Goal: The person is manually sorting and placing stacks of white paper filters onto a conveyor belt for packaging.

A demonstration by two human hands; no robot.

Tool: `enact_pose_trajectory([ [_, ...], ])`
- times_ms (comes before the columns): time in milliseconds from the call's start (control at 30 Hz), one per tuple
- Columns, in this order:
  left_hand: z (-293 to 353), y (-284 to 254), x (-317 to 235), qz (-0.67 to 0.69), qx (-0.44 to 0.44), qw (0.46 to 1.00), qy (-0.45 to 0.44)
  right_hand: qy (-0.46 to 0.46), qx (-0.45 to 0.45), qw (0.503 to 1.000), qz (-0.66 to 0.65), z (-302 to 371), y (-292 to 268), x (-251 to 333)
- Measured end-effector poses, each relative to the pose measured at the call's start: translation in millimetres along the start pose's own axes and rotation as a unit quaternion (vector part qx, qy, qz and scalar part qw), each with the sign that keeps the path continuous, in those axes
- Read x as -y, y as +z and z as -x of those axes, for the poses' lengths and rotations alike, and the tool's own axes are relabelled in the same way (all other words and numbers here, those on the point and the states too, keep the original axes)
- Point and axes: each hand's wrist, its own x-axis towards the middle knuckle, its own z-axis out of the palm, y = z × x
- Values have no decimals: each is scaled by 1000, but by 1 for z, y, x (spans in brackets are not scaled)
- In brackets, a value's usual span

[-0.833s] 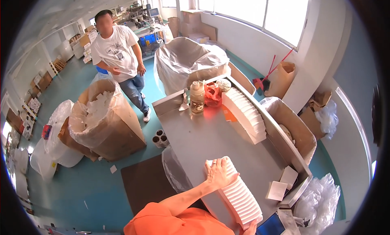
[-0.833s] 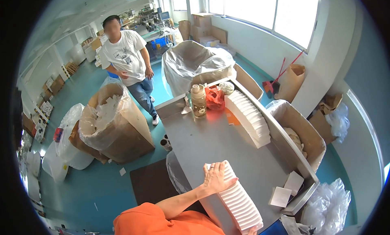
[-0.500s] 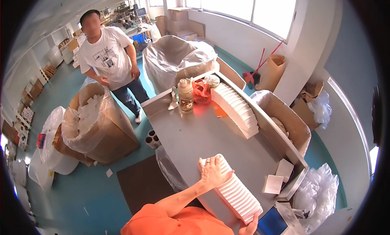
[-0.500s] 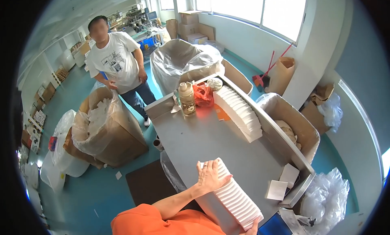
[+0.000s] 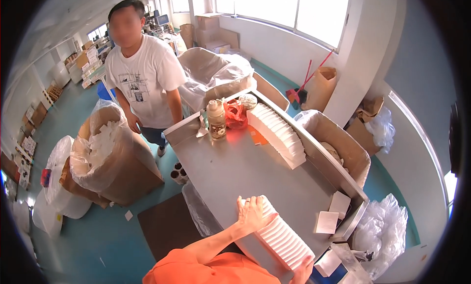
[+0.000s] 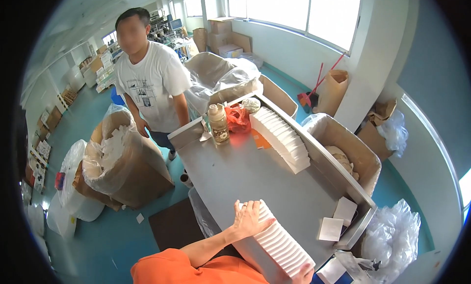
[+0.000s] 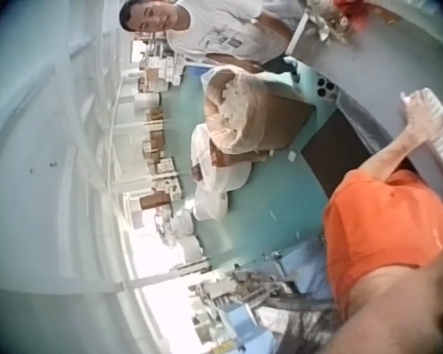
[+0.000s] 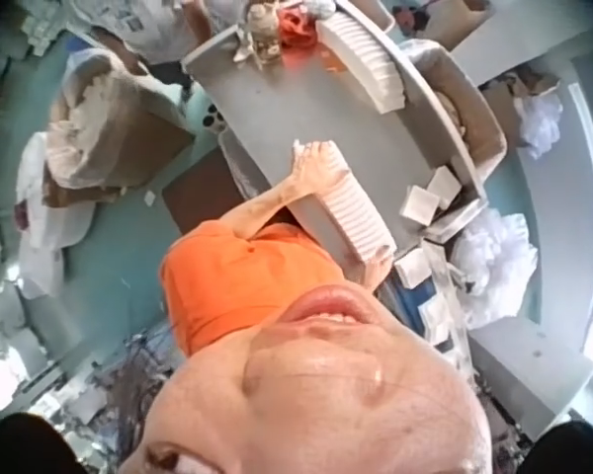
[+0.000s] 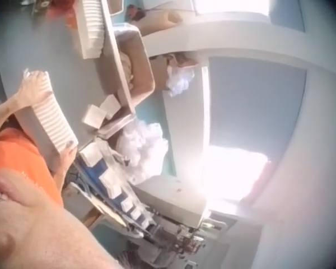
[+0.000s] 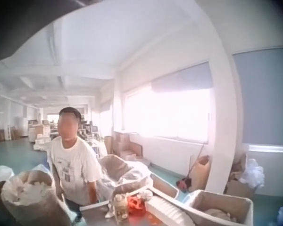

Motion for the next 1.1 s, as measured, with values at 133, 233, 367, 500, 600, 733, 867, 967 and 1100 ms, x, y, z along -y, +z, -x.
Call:
enact_pose_trajectory([
  [133,-3,-5,-14,4,19,1000,4,113,5,972,-204,-43,-19,-100],
  [233,0,-2,0,-13,15,999,-25,286,97,866,-399,-4,-9,-28],
  [367,-2,2,1,-6,21,1000,-17,203,93,941,-254,-5,8,15],
  [500,-4,-6,3,44,66,997,-12,82,73,992,-58,-4,14,45],
  [600,-4,0,4,62,75,995,-9,2,56,994,94,0,15,49],
  [733,-1,-4,1,40,60,997,0,-139,57,951,269,12,4,12],
  [867,-2,0,3,34,35,999,-7,333,131,797,-486,-2,-26,-33],
  [967,-3,-3,4,40,58,997,-16,146,100,973,-149,6,-49,-42],
  [1100,1,-13,-2,57,121,991,-15,165,17,941,-295,4,-51,-32],
])
